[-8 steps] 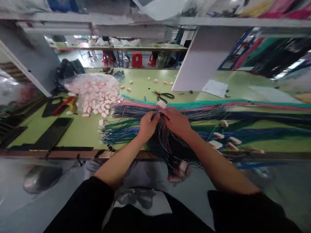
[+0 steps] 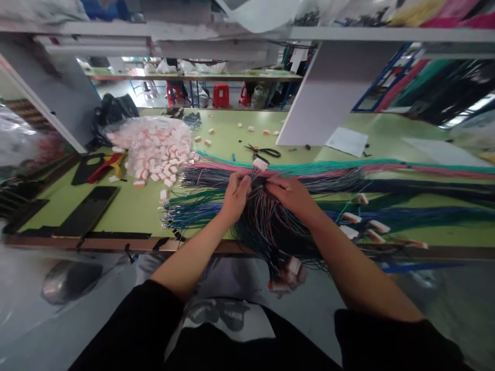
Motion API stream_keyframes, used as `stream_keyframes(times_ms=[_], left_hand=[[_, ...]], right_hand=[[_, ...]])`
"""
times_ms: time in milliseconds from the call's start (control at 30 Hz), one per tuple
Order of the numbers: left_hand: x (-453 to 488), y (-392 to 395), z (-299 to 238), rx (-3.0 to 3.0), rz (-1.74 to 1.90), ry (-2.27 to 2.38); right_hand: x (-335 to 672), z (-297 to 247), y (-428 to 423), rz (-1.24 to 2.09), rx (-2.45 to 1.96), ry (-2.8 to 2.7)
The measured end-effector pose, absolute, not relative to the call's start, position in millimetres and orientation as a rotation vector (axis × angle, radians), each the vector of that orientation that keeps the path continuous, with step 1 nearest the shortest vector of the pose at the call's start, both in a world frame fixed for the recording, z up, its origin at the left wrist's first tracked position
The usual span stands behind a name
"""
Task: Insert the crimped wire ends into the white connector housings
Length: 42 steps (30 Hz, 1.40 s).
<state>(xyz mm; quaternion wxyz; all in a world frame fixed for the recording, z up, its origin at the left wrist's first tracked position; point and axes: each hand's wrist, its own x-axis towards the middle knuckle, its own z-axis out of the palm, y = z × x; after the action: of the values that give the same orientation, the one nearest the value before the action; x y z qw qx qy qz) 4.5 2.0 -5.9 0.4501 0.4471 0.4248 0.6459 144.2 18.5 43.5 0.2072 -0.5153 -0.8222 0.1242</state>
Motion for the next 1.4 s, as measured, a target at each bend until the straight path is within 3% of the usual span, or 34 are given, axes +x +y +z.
stream_keyframes(times_ms=[267,533,733,900,1000,1167,1267,1400], left_hand=[[1.3,-1.2,-11.5,1.402,1.641,1.080],[0.3,-5.5,-10.3,1.726,1.453,1.469],[0.9,-7.6,-3.1,1.582,1.665,1.247],[1.9,-6.0,5.8,1.247,1.488,0.992],[-0.9,-4.3,10.8,1.060,1.408,0.892],[-12.4,3.7,15.0,0.918,1.167,0.759],[-14.0,7.9,16.1,0.868,1.026,0.723],[-2.7,5.8,17.5,0.834,1.096,0.716]], right_hand=[[120.3,54.1,0.2,0.175,-1.617,-2.410],[114.9,59.1,-7.9,0.033,-1.820,-2.476],[131.2,40.2,4.5,0.089,-1.539,-2.418],[141.2,20.5,23.2,-0.290,-1.153,-2.263],[139.5,13.8,29.5,-0.335,-0.974,-2.147],[129.9,8.1,39.3,0.069,-0.842,-2.026],[126.6,10.2,44.2,0.638,-0.794,-1.912],[129.1,22.8,40.4,1.304,-0.758,-1.689]])
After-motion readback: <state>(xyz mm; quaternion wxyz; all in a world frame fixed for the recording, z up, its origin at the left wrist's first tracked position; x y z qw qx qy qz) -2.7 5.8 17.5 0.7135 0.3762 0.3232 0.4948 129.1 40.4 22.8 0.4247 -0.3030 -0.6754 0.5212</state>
